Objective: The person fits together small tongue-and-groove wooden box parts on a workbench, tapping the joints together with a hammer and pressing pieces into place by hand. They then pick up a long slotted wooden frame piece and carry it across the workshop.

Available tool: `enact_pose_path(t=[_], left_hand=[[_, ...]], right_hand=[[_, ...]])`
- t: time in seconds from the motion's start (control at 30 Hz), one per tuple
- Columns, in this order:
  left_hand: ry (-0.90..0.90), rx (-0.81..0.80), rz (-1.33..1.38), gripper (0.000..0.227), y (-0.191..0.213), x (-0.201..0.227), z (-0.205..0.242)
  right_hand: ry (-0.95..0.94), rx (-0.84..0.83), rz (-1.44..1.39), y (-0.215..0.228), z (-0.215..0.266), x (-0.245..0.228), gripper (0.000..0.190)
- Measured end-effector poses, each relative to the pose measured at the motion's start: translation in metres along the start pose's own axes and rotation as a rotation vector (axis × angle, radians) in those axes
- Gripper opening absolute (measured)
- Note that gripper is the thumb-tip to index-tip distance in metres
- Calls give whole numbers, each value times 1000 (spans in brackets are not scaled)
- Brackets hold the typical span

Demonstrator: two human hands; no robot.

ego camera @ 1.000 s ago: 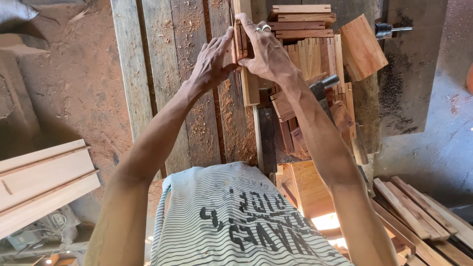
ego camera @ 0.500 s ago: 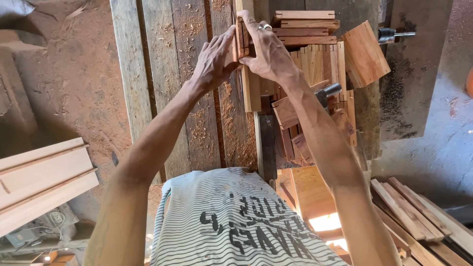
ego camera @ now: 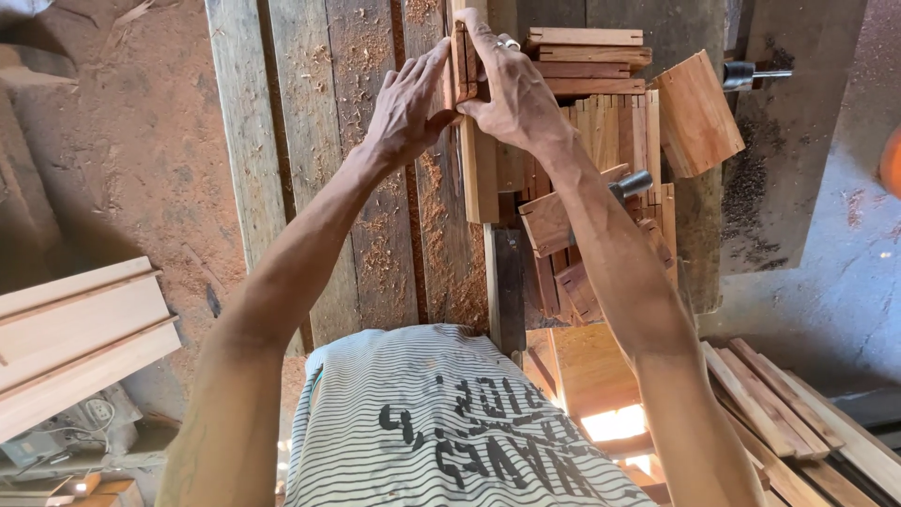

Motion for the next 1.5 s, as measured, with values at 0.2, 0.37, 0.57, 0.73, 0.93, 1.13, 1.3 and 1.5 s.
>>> enact_pose_path(t=[0.2,0.37,0.57,0.73,0.93,1.13,1.3,1.5], left_hand=[[-26,31,-19,101,-4,-7,-7],[12,-18,23,99,-5,-11,-12],[7,1,14,98,-4,-14,-17],[4,8,6,100,-2,-14,-23],[12,-14,29,102,-2,-16,-29],[2,-2,1,100,-9,-25,-32],[49,-25,12,104,-8,-27,-37],[66,-34,28,103,-3,-26,-44]], right_hand=[[-40,-10,-33,1,-4,10,114],[-33,2,-64,0,-6,14,115],[3,30,-83,0,-10,19,121],[76,70,-51,1,-16,21,124],[26,29,-101,-4,-17,32,117],[59,66,-34,0,-21,29,111],[-41,24,-160,-7,-22,41,104],[119,130,-97,16,-34,22,107]])
Point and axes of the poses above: each hand's wrist, its own z-axis away from the middle knuckle, its own y-axis out of the back of the hand, x = y × z, the point moved 9 cm from there along -z, towards the middle knuckle, and after that the axes turned 12 degrees about y, right-handed, at the moved point
